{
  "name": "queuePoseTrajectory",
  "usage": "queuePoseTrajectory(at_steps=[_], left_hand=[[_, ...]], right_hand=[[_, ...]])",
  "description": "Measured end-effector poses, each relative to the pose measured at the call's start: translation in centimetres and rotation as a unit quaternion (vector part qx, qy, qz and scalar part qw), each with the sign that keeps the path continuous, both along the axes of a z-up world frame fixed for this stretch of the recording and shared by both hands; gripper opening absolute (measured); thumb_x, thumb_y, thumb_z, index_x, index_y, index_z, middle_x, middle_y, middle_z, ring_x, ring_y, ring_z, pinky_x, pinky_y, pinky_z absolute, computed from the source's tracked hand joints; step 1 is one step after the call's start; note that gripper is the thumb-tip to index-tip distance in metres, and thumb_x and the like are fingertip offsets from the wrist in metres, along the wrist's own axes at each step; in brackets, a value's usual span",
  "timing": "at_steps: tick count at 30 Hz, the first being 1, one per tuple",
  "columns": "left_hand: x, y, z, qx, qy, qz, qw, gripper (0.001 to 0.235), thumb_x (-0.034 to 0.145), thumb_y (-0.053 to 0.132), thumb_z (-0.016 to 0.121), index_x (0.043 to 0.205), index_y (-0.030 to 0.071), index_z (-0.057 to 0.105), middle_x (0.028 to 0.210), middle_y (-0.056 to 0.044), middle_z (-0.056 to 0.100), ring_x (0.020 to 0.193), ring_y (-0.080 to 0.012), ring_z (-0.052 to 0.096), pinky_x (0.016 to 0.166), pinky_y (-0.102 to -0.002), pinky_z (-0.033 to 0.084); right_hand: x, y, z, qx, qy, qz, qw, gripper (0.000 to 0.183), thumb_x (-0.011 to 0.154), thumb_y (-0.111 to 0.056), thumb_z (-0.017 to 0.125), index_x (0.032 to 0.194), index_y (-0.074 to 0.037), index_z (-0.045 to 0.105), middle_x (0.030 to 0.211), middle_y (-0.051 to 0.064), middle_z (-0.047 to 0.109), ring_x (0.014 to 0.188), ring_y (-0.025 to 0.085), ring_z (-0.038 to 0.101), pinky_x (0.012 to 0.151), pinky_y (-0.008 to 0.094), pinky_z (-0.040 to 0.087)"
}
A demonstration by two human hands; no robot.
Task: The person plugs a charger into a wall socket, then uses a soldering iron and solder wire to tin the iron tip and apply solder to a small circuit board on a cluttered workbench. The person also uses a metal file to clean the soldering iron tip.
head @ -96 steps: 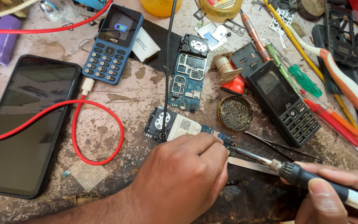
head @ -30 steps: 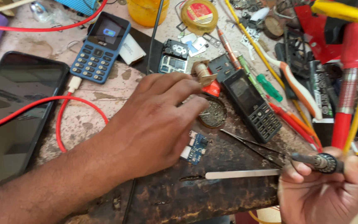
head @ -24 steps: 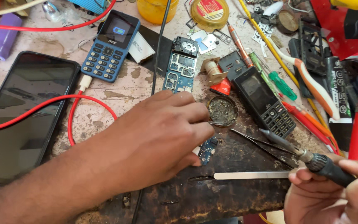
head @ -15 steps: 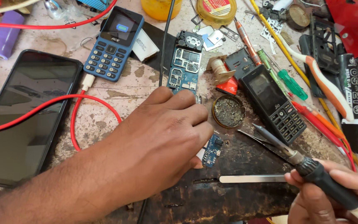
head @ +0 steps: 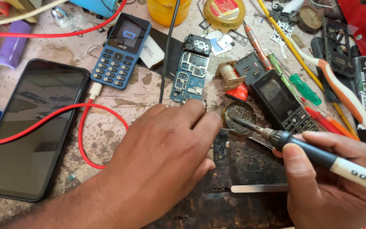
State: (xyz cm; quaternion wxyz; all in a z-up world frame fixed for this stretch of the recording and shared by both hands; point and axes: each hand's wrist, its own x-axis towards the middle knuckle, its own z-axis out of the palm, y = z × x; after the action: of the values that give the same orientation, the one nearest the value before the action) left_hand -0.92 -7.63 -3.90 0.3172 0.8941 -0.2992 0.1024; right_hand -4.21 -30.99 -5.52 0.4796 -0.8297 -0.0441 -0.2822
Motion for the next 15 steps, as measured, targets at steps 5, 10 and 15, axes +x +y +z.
queuePoseTrajectory(at_steps=[5, 10, 15], left_hand=[[0.1, 0.3, -0.1, -0.003, 0.013, -0.004, 1.000, 0.043, 0.074, 0.024, 0.083, 0.104, 0.005, 0.060, 0.097, -0.012, 0.061, 0.090, -0.0333, 0.063, 0.078, -0.047, 0.045], [-0.1, 0.5, -0.3, -0.018, 0.042, -0.030, 0.998, 0.037, 0.075, 0.020, 0.083, 0.100, 0.006, 0.059, 0.093, -0.008, 0.063, 0.092, -0.0314, 0.064, 0.078, -0.046, 0.044], [-0.1, 0.5, -0.3, -0.039, 0.036, -0.028, 0.998, 0.040, 0.072, 0.020, 0.084, 0.100, 0.005, 0.059, 0.093, -0.009, 0.064, 0.091, -0.0327, 0.063, 0.078, -0.046, 0.044]], right_hand=[[0.2, -0.4, -0.5, -0.053, 0.012, -0.029, 0.998, 0.019, 0.105, -0.002, 0.077, 0.110, 0.008, 0.062, 0.095, 0.016, 0.072, 0.085, 0.016, 0.074, 0.084, 0.024, 0.061], [0.0, -0.8, -1.0, -0.082, 0.012, -0.023, 0.996, 0.016, 0.103, 0.000, 0.076, 0.110, 0.008, 0.064, 0.093, 0.015, 0.073, 0.085, 0.014, 0.074, 0.084, 0.021, 0.059], [-0.1, -1.3, -1.6, -0.080, 0.010, -0.016, 0.997, 0.016, 0.103, 0.000, 0.075, 0.111, 0.008, 0.064, 0.094, 0.015, 0.073, 0.085, 0.014, 0.074, 0.084, 0.021, 0.060]])
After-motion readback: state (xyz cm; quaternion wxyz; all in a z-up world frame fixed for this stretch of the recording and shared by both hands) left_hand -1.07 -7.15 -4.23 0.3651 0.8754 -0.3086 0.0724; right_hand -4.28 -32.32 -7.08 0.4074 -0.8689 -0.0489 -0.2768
